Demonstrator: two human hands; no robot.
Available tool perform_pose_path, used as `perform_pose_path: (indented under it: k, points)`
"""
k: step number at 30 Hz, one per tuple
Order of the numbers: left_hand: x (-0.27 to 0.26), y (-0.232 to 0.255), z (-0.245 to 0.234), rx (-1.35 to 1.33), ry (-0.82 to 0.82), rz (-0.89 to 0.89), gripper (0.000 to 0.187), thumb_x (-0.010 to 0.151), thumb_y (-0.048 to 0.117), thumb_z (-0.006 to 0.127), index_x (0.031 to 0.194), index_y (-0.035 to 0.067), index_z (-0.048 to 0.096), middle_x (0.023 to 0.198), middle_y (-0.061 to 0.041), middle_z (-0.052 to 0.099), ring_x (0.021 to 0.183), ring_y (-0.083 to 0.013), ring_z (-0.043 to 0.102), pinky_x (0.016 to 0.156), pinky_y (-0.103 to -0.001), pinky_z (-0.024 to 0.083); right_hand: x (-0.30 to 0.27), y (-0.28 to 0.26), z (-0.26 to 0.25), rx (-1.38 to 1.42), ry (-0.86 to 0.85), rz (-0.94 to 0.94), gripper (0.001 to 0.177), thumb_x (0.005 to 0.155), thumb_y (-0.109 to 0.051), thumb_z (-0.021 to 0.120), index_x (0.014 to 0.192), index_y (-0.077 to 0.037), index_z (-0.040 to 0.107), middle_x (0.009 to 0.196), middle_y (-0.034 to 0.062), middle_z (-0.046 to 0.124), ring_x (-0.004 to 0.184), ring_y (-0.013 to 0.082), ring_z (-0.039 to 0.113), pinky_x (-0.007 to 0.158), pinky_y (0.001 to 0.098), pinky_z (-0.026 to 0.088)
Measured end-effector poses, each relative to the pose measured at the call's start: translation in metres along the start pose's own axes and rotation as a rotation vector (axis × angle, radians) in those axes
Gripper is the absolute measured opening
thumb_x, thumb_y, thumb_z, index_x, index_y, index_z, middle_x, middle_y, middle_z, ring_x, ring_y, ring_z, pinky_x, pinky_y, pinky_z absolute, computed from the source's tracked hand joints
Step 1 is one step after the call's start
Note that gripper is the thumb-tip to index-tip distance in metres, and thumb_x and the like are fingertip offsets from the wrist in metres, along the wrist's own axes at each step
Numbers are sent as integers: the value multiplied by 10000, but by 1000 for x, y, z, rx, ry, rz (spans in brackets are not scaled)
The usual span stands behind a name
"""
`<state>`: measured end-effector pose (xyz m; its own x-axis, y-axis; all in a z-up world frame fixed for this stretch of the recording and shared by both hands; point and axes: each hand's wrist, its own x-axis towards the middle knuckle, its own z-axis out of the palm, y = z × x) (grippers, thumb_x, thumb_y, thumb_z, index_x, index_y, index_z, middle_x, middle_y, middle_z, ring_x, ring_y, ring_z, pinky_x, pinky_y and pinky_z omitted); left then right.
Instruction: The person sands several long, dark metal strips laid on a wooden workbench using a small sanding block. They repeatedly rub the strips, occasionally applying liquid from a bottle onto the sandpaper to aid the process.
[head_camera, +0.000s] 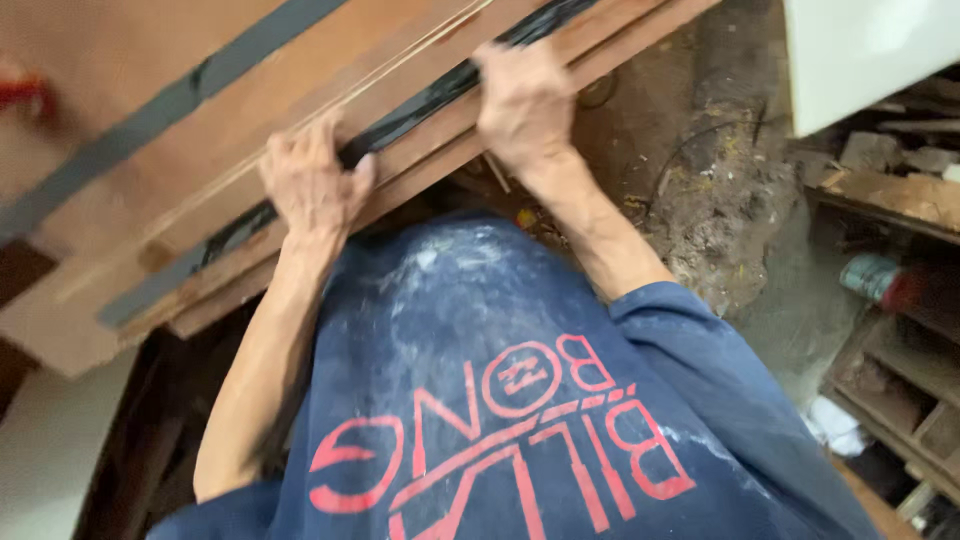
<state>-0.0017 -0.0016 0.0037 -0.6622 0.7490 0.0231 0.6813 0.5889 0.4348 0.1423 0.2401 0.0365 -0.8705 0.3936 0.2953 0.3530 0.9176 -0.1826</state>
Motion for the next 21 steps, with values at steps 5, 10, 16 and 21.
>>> perform_pose_path:
  k: [5,10,16,21]
  points:
    - [2,-10,4,-151,-25,-76,707,715,331,834,1330,193,514,990,34,737,1004,-288,593,838,-508,429,7,11,-23,161,18,213,183,1032,-132,656,1188,-69,727,1054,135,765,962,294,697,847,418,554]
    - [-13,-11,11,-423,126,-174,458,877,217,738,1293,189,548,1037,29,760,975,-217,680,834,-429,497,2,-19,-40,396,45,327,281,1034,-47,608,1296,-13,703,1139,108,780,991,252,760,882,384,608]
    - [-21,-19,7,-537,416,-158,436,859,291,810,1210,139,601,1071,-27,751,905,-203,694,877,-398,536,0,-82,-10,589,18,385,211,1045,-36,650,1228,57,697,1045,124,741,864,186,678,728,364,591]
    - [1,-139,-23,-333,975,-515,845,774,365,862,1402,21,412,1306,-244,565,1220,-361,554,1021,-461,483,4,-119,-9,929,26,641,200,1042,-129,695,1153,36,675,912,89,702,734,117,665,591,265,605]
